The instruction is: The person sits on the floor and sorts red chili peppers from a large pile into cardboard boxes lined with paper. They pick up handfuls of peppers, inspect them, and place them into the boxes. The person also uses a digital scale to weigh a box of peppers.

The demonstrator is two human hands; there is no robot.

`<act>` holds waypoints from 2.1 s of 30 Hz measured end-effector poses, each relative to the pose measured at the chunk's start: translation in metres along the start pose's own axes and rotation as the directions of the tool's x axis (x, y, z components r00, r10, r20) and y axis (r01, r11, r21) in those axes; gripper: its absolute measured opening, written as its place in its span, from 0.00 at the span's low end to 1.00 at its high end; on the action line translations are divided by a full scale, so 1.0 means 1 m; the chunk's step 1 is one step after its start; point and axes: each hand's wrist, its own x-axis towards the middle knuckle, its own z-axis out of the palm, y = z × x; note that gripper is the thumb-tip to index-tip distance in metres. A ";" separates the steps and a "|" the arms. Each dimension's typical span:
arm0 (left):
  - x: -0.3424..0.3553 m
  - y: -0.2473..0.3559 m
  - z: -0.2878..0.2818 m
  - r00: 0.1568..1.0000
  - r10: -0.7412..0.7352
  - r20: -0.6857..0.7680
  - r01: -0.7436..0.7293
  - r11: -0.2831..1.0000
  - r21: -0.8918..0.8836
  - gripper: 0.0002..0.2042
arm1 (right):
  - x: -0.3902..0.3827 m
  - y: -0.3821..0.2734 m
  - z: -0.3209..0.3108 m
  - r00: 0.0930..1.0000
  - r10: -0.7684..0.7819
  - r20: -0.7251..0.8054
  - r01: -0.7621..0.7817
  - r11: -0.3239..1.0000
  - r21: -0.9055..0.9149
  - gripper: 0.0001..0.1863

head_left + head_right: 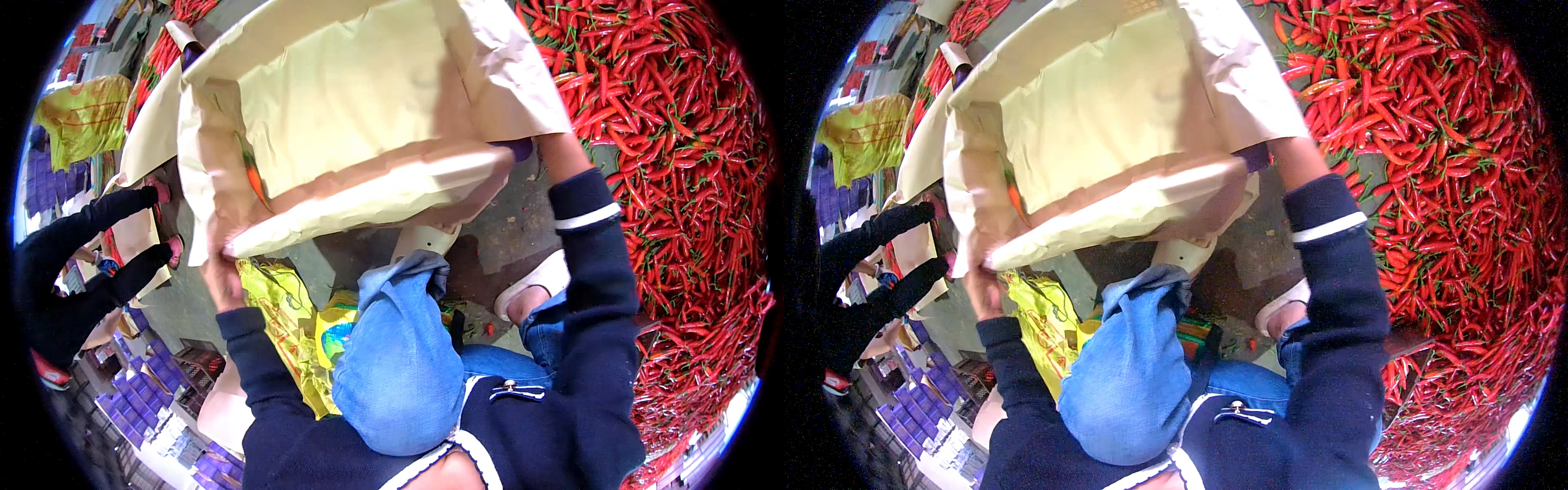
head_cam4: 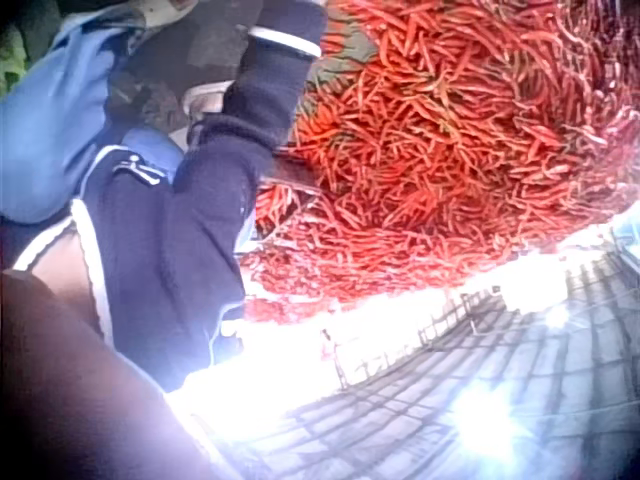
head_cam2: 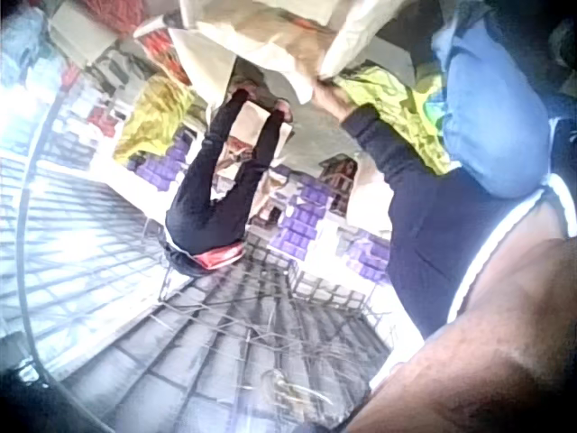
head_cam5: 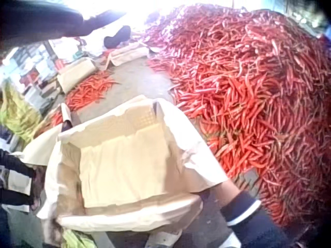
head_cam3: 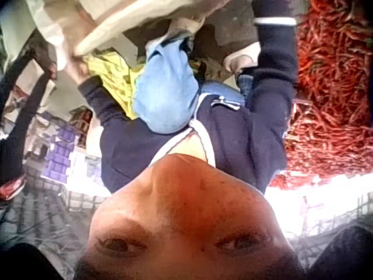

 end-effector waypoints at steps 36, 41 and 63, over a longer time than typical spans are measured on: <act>-0.090 -0.122 -0.271 0.917 -0.178 0.356 -0.380 -0.129 0.916 0.15 | -0.058 -0.089 -0.009 0.979 0.199 -0.038 -0.154 0.615 -0.773 0.20; -0.135 -0.152 -0.309 0.954 -0.288 -0.076 0.043 -0.119 0.992 0.12 | -0.046 -0.060 0.012 0.979 0.202 -0.034 -0.153 0.615 -0.774 0.21; -0.144 -0.130 -0.328 0.694 -0.670 -0.264 -0.002 -0.369 0.929 0.14 | -0.137 0.127 0.019 0.932 0.109 -0.345 -0.299 0.768 -0.566 0.19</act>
